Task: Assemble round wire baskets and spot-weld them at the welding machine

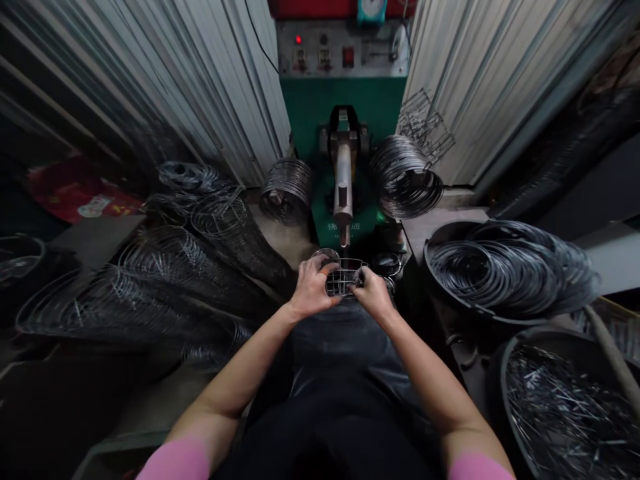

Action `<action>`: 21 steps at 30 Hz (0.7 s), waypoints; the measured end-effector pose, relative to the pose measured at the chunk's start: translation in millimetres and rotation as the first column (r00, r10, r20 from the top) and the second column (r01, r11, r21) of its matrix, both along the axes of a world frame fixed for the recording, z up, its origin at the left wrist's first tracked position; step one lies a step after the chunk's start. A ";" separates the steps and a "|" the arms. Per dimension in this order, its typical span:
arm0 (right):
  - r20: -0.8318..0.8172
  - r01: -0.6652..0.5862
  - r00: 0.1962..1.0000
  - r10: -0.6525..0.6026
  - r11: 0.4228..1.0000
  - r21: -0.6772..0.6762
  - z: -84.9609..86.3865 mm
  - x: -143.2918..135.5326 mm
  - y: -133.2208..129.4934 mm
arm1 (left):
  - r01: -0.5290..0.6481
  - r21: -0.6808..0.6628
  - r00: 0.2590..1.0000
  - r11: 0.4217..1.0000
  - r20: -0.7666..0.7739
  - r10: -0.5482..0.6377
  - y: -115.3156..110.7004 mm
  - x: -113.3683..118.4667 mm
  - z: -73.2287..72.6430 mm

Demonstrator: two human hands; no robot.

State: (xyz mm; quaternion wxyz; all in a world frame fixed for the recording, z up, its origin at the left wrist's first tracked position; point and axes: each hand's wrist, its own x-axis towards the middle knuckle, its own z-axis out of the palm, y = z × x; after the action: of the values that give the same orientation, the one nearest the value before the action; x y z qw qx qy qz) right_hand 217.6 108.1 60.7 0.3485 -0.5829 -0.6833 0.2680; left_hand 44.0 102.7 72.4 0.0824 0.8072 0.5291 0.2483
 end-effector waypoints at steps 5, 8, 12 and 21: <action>-0.188 -0.087 0.977 0.100 0.993 0.077 -20.7 -6.4 -4.0 | -0.020 -0.065 0.996 0.998 0.087 0.025 6.9 -0.9 -7.9; -0.223 -0.179 0.958 0.182 0.983 0.033 -20.5 -1.8 -3.9 | -0.015 -0.080 0.994 0.997 0.110 0.024 8.4 -1.0 -8.6; -0.171 -0.271 0.946 0.274 0.962 0.041 -11.5 6.6 -1.2 | -0.017 -0.084 0.992 0.996 0.123 0.028 9.5 -1.4 -6.3; 0.044 -0.436 0.900 0.434 0.892 0.117 -7.2 14.5 -0.6 | 0.006 -0.089 0.988 0.996 0.153 0.007 11.7 -6.3 -7.4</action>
State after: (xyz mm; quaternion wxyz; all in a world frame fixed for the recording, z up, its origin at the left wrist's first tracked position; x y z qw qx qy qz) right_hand 232.1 107.6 53.5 0.3094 -0.3948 -0.8146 0.2912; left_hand 37.7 114.3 65.0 0.1587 0.7812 0.5320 0.2856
